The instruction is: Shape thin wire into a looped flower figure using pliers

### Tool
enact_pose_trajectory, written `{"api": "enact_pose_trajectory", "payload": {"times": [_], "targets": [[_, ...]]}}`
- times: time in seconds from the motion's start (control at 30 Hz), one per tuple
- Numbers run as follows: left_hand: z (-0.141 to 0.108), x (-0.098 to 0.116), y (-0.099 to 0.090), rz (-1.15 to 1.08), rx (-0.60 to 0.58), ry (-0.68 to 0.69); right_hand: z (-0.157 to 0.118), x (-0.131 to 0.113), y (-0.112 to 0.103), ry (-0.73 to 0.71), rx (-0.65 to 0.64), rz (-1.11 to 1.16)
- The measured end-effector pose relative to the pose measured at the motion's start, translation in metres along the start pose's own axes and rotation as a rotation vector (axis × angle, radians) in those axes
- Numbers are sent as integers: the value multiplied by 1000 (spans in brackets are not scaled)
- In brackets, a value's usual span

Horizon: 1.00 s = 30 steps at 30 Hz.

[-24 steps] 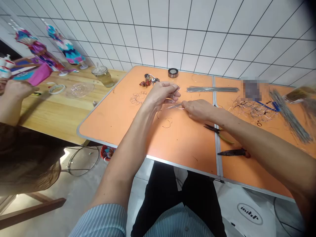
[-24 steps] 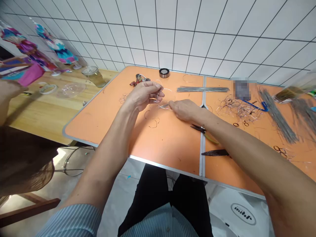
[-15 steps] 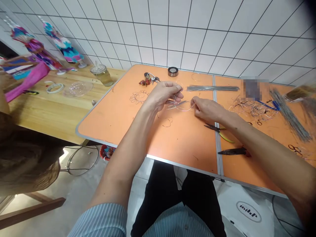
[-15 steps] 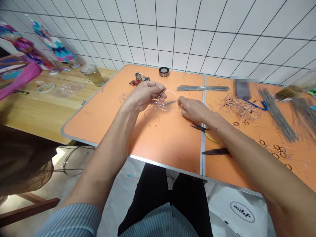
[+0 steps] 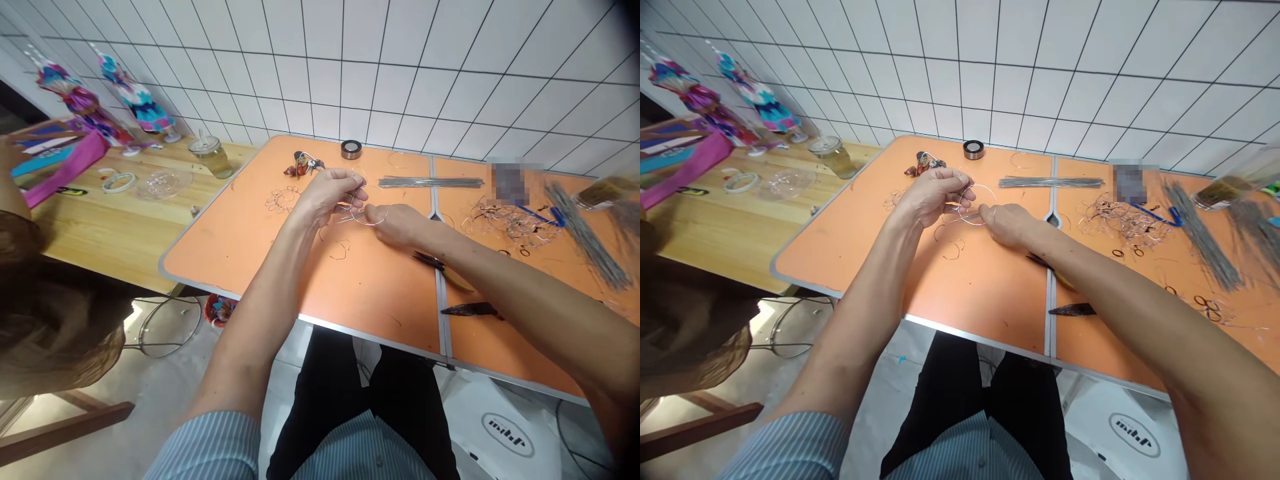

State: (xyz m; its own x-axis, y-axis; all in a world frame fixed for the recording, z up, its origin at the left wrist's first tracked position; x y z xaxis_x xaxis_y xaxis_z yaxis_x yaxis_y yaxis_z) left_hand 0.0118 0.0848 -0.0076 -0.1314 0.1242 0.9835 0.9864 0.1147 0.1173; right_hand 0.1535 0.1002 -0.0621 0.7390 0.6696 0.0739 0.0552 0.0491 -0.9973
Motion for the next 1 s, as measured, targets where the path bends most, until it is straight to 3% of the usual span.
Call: {"api": "enact_pose_trajectory", "payload": {"times": [0.17,0.3,0.47,0.57,0.67,0.77,0.87,1.0], "targets": [[0,1,0,1,-2,-4,-10,13,2,29,46,35],[0,0,2,-10,-14,9,-23,36,-10,143,113,117],[-4,-23,29,50,-86,-33,-51,71,-43,381,292,308],[-8,-46,52,152,-181,-68,-68,76,-57,449,368,424],[-6,-54,58,406,-170,67,-80,70,-61,495,368,542],[-4,-36,50,628,7,350,-87,61,-58,550,323,634],[-10,-17,44,503,130,475,-91,50,-58,574,314,701],[-18,-32,64,85,-101,187,-89,39,-56,566,339,742]]}}
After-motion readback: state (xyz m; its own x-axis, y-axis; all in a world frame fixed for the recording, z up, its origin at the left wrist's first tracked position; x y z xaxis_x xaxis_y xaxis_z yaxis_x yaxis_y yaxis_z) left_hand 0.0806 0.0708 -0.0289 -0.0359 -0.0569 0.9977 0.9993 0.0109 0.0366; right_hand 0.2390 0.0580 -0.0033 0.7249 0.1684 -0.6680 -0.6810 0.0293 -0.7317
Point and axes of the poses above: each hand's wrist, its own z-axis towards the middle knuckle, its own y-axis out of the palm, x = y × z, the point moved 9 cm from there along z, towards the middle knuckle, and after that the axes turned 12 degrees about x, right-handed, at the moved point
